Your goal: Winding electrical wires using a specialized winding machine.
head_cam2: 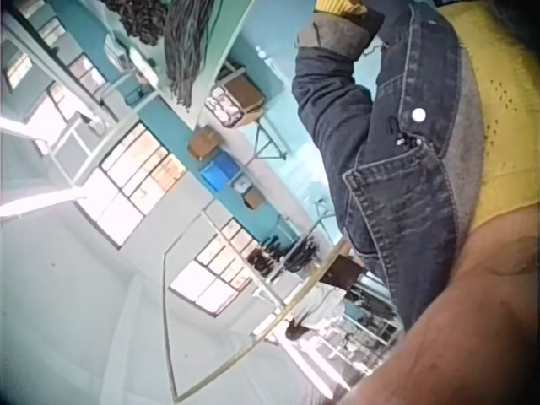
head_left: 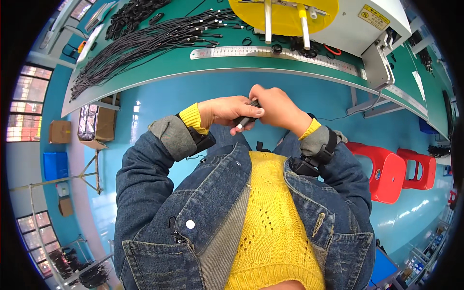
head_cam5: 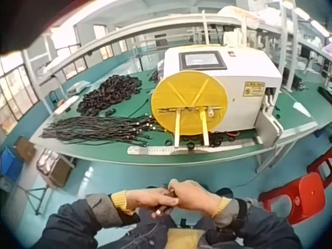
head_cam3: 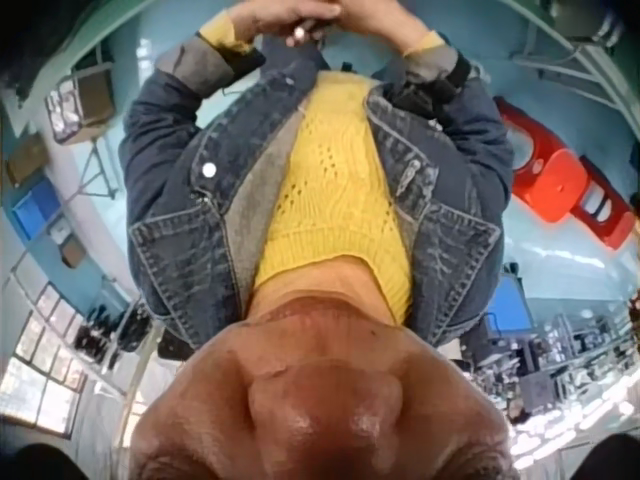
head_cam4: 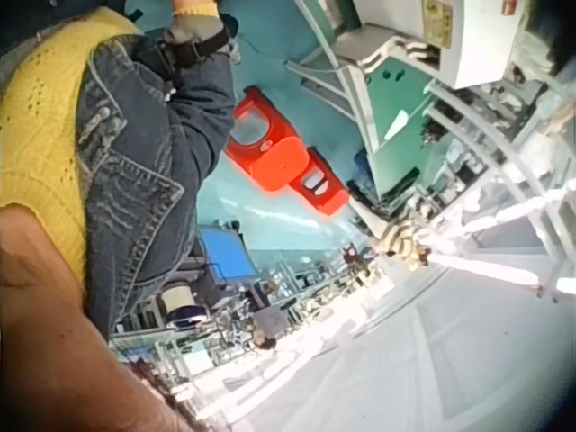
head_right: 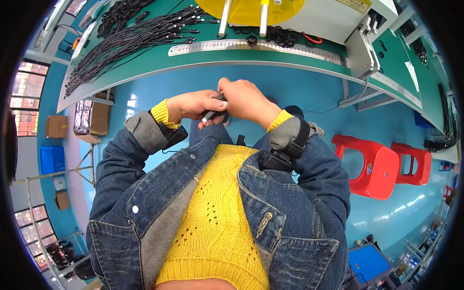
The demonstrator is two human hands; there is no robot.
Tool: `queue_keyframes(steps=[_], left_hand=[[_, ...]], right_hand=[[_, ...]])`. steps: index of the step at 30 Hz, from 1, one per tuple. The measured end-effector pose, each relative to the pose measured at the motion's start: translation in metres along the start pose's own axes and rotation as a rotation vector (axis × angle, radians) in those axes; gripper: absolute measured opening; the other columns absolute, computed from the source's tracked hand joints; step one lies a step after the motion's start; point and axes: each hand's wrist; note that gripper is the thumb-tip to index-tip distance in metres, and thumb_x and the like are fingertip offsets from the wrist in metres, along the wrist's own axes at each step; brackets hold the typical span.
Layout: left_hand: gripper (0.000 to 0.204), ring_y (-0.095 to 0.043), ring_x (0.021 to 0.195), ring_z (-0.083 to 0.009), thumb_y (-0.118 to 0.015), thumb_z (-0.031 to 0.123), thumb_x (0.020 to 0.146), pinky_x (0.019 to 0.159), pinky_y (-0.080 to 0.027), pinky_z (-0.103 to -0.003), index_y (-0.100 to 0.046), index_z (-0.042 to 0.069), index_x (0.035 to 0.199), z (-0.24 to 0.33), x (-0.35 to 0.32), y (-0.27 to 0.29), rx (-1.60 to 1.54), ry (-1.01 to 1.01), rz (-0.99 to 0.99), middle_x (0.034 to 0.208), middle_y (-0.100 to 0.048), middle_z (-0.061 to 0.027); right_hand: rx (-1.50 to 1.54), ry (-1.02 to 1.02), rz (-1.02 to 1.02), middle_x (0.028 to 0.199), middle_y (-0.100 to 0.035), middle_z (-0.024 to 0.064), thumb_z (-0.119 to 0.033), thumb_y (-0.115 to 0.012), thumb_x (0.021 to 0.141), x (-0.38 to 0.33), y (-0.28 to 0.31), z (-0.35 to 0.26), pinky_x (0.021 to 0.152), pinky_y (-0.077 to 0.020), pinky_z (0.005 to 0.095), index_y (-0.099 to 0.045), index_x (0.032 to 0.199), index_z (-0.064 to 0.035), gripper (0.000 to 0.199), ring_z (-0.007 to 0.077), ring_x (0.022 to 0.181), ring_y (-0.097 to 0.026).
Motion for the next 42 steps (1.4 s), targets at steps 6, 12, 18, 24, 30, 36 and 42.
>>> queue_keyframes(steps=[6, 12, 18, 24, 30, 36, 42], left_hand=[[0.037, -0.056, 0.053, -0.0088, -0.051, 0.034, 0.088, 0.041, -0.046, -0.022, -0.054, -0.003, 0.089, -0.019, -0.017, 0.002, -0.142, -0.214, 0.118, 0.07, -0.059, -0.0066], [0.026, -0.051, 0.051, -0.0068, -0.052, 0.023, 0.087, 0.039, -0.042, -0.02, -0.054, -0.002, 0.091, -0.045, -0.047, 0.021, -0.226, -0.199, 0.138, 0.071, -0.059, -0.0067], [0.011, -0.049, 0.051, -0.0068, -0.054, 0.013, 0.083, 0.037, -0.036, -0.019, -0.053, 0.003, 0.088, -0.083, -0.057, 0.027, -0.48, -0.225, 0.28, 0.071, -0.056, -0.0053], [0.009, -0.048, 0.054, -0.0075, -0.053, 0.011, 0.082, 0.038, -0.034, -0.019, -0.051, 0.005, 0.088, -0.091, -0.043, 0.047, -0.367, -0.249, 0.239, 0.069, -0.051, -0.0029], [0.01, -0.048, 0.059, -0.0063, -0.052, 0.009, 0.081, 0.043, -0.036, -0.019, -0.05, 0.006, 0.09, -0.071, -0.049, 0.045, -0.588, -0.535, 0.353, 0.071, -0.05, -0.0011], [0.012, -0.044, 0.06, -0.008, -0.05, 0.007, 0.082, 0.045, -0.034, -0.019, -0.048, 0.006, 0.094, -0.049, -0.032, 0.032, -0.557, -0.549, 0.36, 0.073, -0.045, -0.0007], [0.013, -0.043, 0.06, -0.0084, -0.05, 0.006, 0.083, 0.046, -0.033, -0.02, -0.048, 0.007, 0.096, -0.036, -0.014, 0.024, -0.564, -0.533, 0.268, 0.072, -0.044, -0.0005]], right_hand=[[0.705, -0.263, -0.019, 0.07, -0.062, 0.0199, -0.008, -0.053, 0.073, 0.023, -0.026, -0.007, 0.055, -0.0492, 0.0389, -0.059, 0.08, 0.0002, 0.012, 0.0332, 0.059, -0.062], [0.515, -0.22, -0.2, 0.072, -0.062, 0.0206, -0.006, -0.052, 0.071, 0.064, -0.035, -0.028, 0.056, -0.0497, 0.0378, -0.062, 0.08, -0.0004, 0.014, 0.0321, 0.06, -0.062], [0.422, -0.201, -0.321, 0.071, -0.062, 0.0185, -0.009, -0.055, 0.069, 0.084, -0.063, -0.048, 0.064, -0.0488, 0.0418, -0.062, 0.082, -0.0015, 0.016, 0.0338, 0.071, -0.062], [0.433, -0.065, -0.147, 0.074, -0.062, 0.0177, -0.01, -0.056, 0.074, 0.078, -0.061, -0.035, 0.06, -0.0481, 0.0375, -0.059, 0.094, -0.0014, 0.022, 0.0298, 0.069, -0.062], [0.109, -0.187, 0.351, 0.078, -0.062, 0.0159, -0.009, -0.057, 0.077, 0.08, -0.004, 0.035, 0.061, -0.0477, 0.0352, -0.06, 0.092, -0.0015, 0.017, 0.032, 0.067, -0.059], [-0.416, -0.403, 0.44, 0.074, -0.061, 0.014, -0.017, -0.055, 0.08, 0.094, -0.005, 0.093, 0.06, -0.0471, 0.0396, -0.061, 0.081, -0.0069, 0.012, 0.0327, 0.067, -0.059], [-0.425, -0.37, 0.5, 0.069, -0.06, 0.0116, -0.024, -0.053, 0.081, 0.1, -0.016, 0.111, 0.054, -0.0468, 0.0394, -0.06, 0.074, -0.0111, 0.016, 0.0301, 0.062, -0.059]])
Point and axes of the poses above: each hand's wrist, its own x-axis towards the middle knuckle, its own y-axis out of the back of the hand, z = x × y
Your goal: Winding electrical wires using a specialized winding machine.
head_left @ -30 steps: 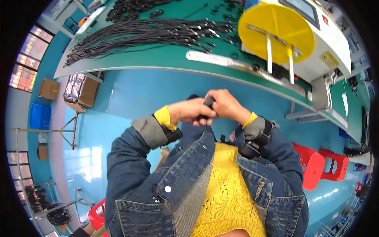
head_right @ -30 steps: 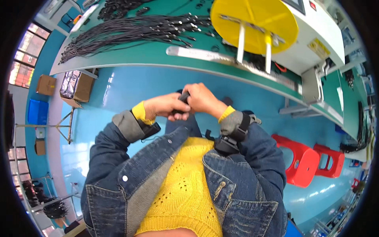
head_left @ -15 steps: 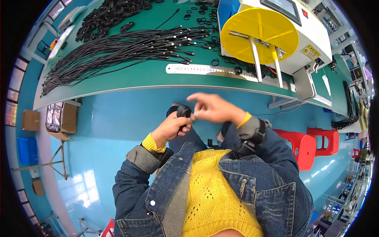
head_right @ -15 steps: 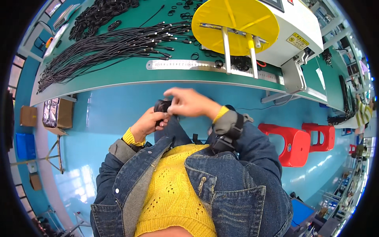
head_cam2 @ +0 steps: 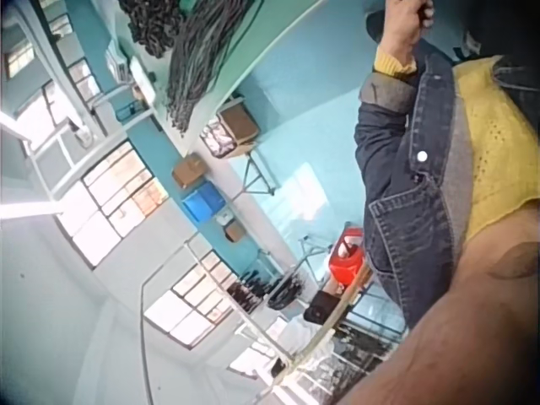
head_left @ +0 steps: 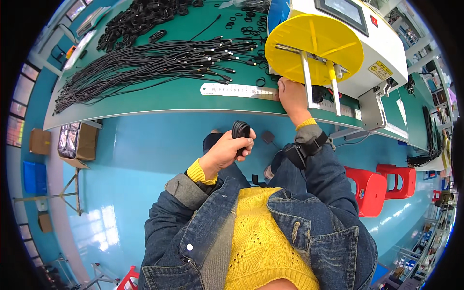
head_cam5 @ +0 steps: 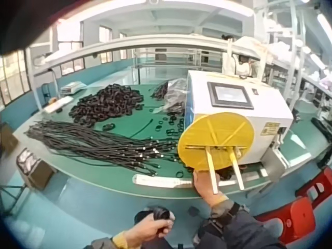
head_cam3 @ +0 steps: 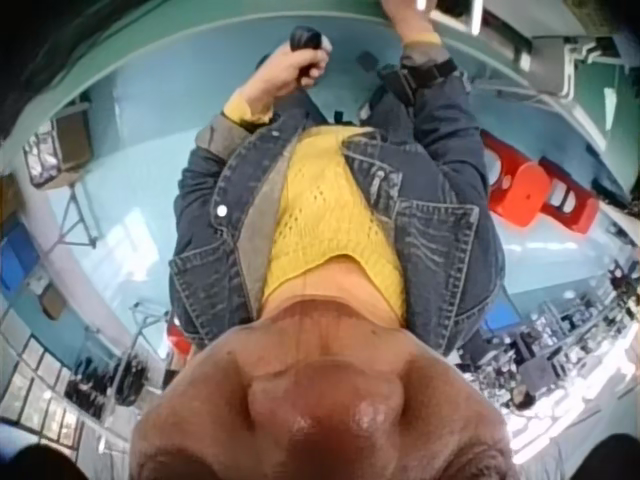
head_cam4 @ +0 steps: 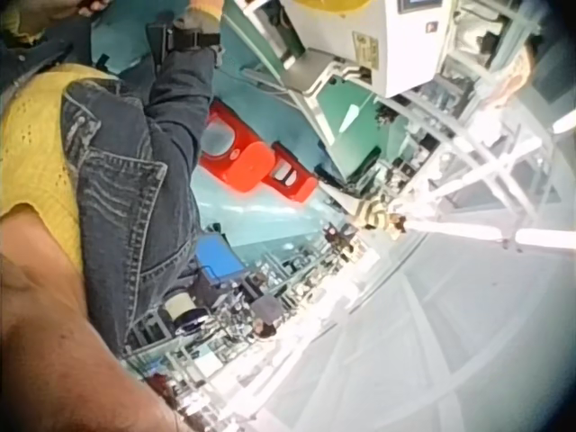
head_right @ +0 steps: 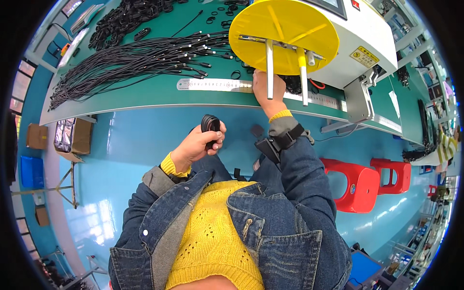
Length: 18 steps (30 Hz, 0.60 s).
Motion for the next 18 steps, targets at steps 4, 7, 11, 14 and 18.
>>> queue_keyframes(steps=[4, 7, 11, 14, 18], left_hand=[[0.014, -0.043, 0.06, -0.0089, -0.05, 0.007, 0.082, 0.046, -0.034, -0.02, -0.048, 0.007, 0.096, 0.005, 0.007, -0.001, -0.027, -0.093, 0.029, 0.072, -0.044, -0.0006], [0.014, -0.043, 0.06, -0.0092, -0.051, 0.007, 0.082, 0.047, -0.034, -0.021, -0.048, 0.007, 0.096, 0.013, 0.028, -0.004, -0.031, -0.152, 0.058, 0.073, -0.044, -0.0009], [0.015, -0.045, 0.059, -0.0093, -0.052, 0.008, 0.082, 0.047, -0.036, -0.021, -0.049, 0.006, 0.096, 0.023, 0.048, -0.007, -0.012, -0.217, 0.097, 0.072, -0.046, -0.0013], [0.014, -0.046, 0.059, -0.0091, -0.053, 0.009, 0.082, 0.047, -0.038, -0.021, -0.049, 0.005, 0.095, 0.024, 0.056, -0.013, 0.014, -0.24, 0.116, 0.072, -0.048, -0.0015], [0.012, -0.047, 0.06, -0.0082, -0.053, 0.009, 0.082, 0.047, -0.039, -0.021, -0.05, 0.005, 0.094, 0.024, 0.062, -0.023, 0.062, -0.291, 0.149, 0.073, -0.05, -0.0017]], right_hand=[[0.315, 0.156, 0.253, 0.068, -0.059, 0.0104, -0.026, -0.052, 0.081, -0.016, 0.011, -0.004, 0.054, -0.046, 0.0386, -0.06, 0.074, -0.0132, 0.017, 0.0286, 0.062, -0.059], [0.352, 0.042, 0.157, 0.067, -0.058, 0.009, -0.023, -0.054, 0.08, -0.01, 0.021, -0.002, 0.054, -0.0455, 0.0381, -0.062, 0.076, -0.0147, 0.012, 0.0279, 0.061, -0.058], [0.235, 0.03, 0.138, 0.066, -0.057, 0.0078, -0.016, -0.056, 0.078, -0.013, 0.032, -0.008, 0.053, -0.0448, 0.037, -0.063, 0.078, -0.0151, 0.007, 0.027, 0.061, -0.057], [0.187, 0.058, 0.19, 0.067, -0.059, 0.0088, -0.013, -0.06, 0.076, -0.02, 0.035, -0.007, 0.053, -0.0454, 0.034, -0.064, 0.08, -0.012, 0.006, 0.0257, 0.06, -0.058], [0.311, 0.048, 0.249, 0.071, -0.062, 0.0106, -0.012, -0.064, 0.075, -0.023, 0.037, -0.006, 0.055, -0.0465, 0.0277, -0.066, 0.083, -0.0058, 0.01, 0.022, 0.058, -0.06]])
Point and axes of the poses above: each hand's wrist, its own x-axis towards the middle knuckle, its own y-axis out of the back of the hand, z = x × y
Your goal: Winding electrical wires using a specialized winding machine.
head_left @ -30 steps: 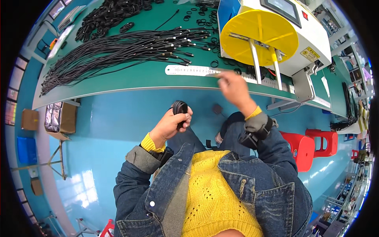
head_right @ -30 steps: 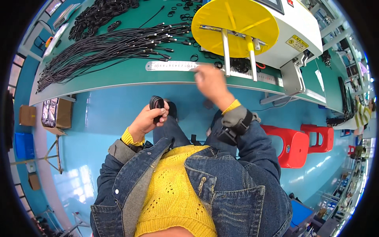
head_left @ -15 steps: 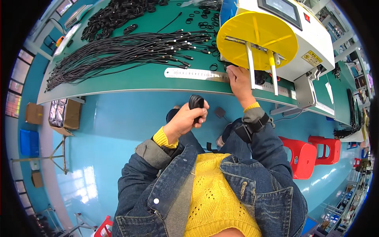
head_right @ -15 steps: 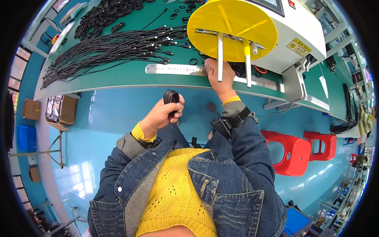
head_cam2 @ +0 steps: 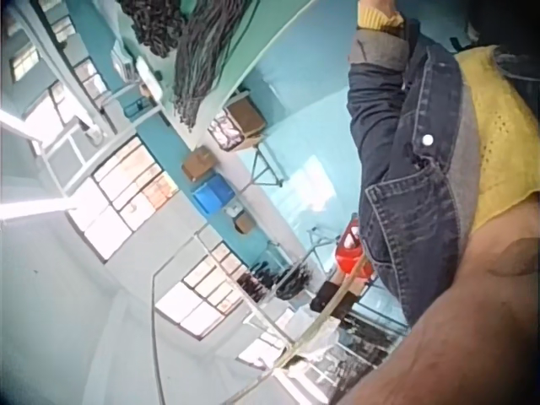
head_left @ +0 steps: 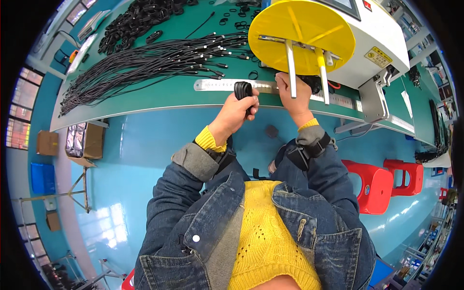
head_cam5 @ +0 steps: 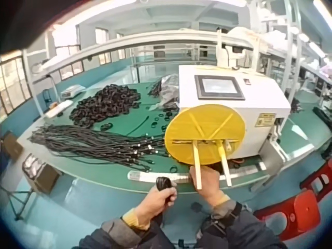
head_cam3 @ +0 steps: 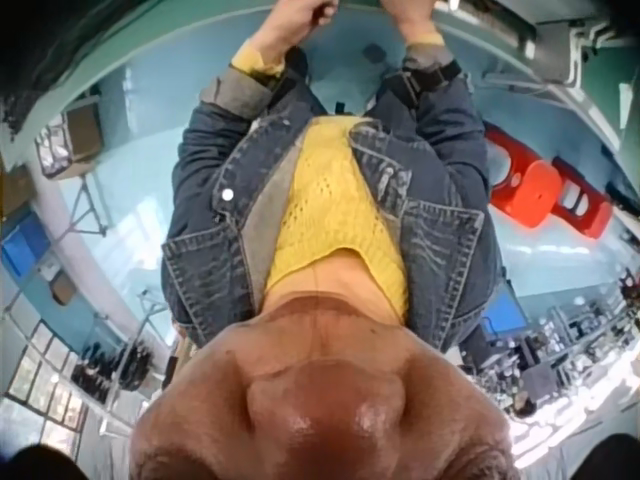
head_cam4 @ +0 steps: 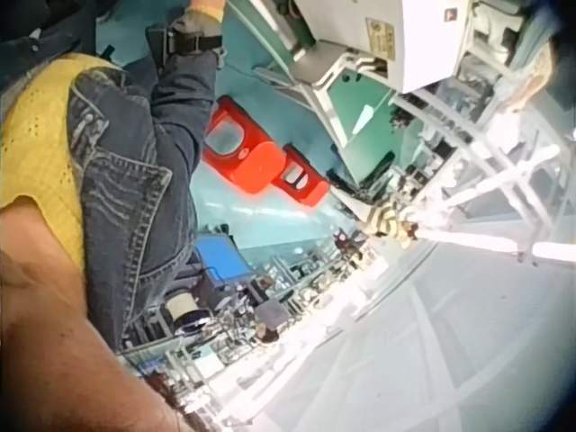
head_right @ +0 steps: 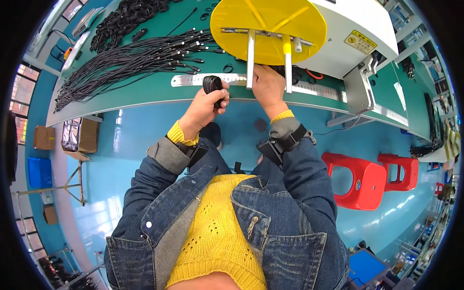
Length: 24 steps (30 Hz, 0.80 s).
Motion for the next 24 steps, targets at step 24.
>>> queue_keyframes(steps=[24], left_hand=[[0.01, -0.048, 0.054, -0.0071, -0.057, 0.004, 0.08, 0.048, -0.042, -0.022, -0.051, 0.003, 0.089, 0.012, 0.002, -0.013, 0.228, -0.314, -0.008, 0.069, -0.051, 0.0]], right_hand=[[1.035, -0.636, -0.427, 0.077, -0.061, 0.0041, -0.014, -0.055, 0.086, 0.0, 0.033, -0.048, 0.064, -0.0453, 0.0244, -0.062, 0.092, 0.0004, 0.018, 0.0091, 0.07, -0.054]])
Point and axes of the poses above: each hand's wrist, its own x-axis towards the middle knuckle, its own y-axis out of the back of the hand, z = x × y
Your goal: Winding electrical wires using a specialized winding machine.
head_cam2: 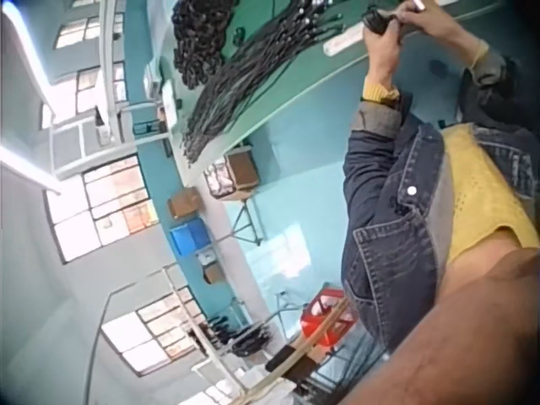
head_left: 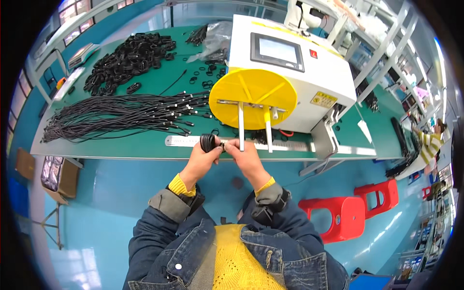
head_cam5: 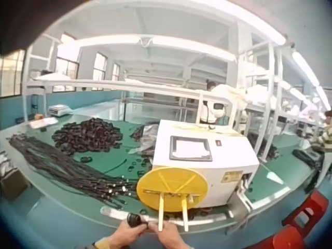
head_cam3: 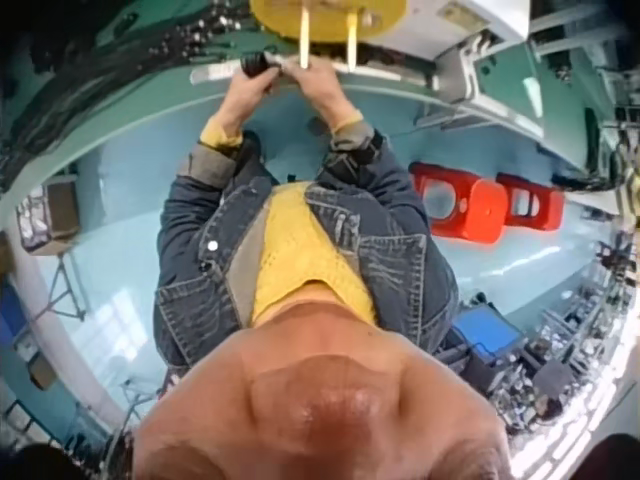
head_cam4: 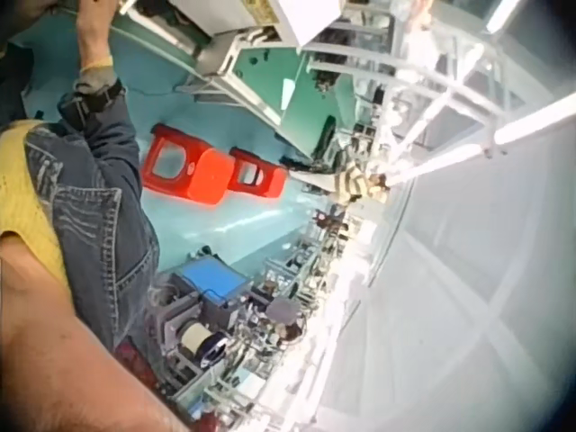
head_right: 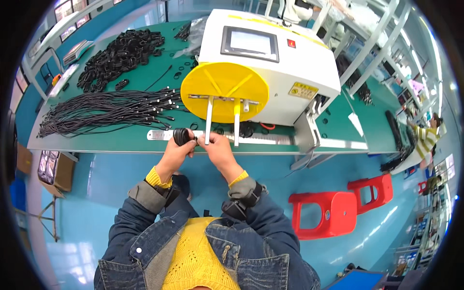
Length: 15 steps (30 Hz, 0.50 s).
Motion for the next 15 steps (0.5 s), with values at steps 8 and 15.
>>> queue_keyframes(steps=[8, 15], left_hand=[[0.012, -0.05, 0.055, -0.0091, -0.055, 0.002, 0.079, 0.049, -0.043, -0.023, -0.05, 0.005, 0.089, 0.011, -0.01, 0.015, 0.084, -0.066, -0.024, 0.074, -0.053, -0.0019], [0.011, -0.049, 0.054, -0.0082, -0.058, 0.003, 0.079, 0.047, -0.041, -0.022, -0.05, 0.005, 0.086, 0.01, -0.038, 0.005, 0.144, 0.05, -0.1, 0.071, -0.052, -0.0015]], right_hand=[[0.332, -0.017, -0.244, 0.076, -0.058, 0.0001, -0.013, -0.055, 0.086, -0.047, -0.014, -0.011, 0.057, -0.0435, 0.0199, -0.058, 0.086, -0.0036, 0.01, 0.007, 0.065, -0.052], [0.127, -0.313, -0.252, 0.071, -0.058, 0.0015, -0.011, -0.053, 0.086, -0.048, 0.004, -0.015, 0.049, -0.0459, 0.0215, -0.058, 0.11, -0.0034, 0.026, 0.0081, 0.055, -0.054]])
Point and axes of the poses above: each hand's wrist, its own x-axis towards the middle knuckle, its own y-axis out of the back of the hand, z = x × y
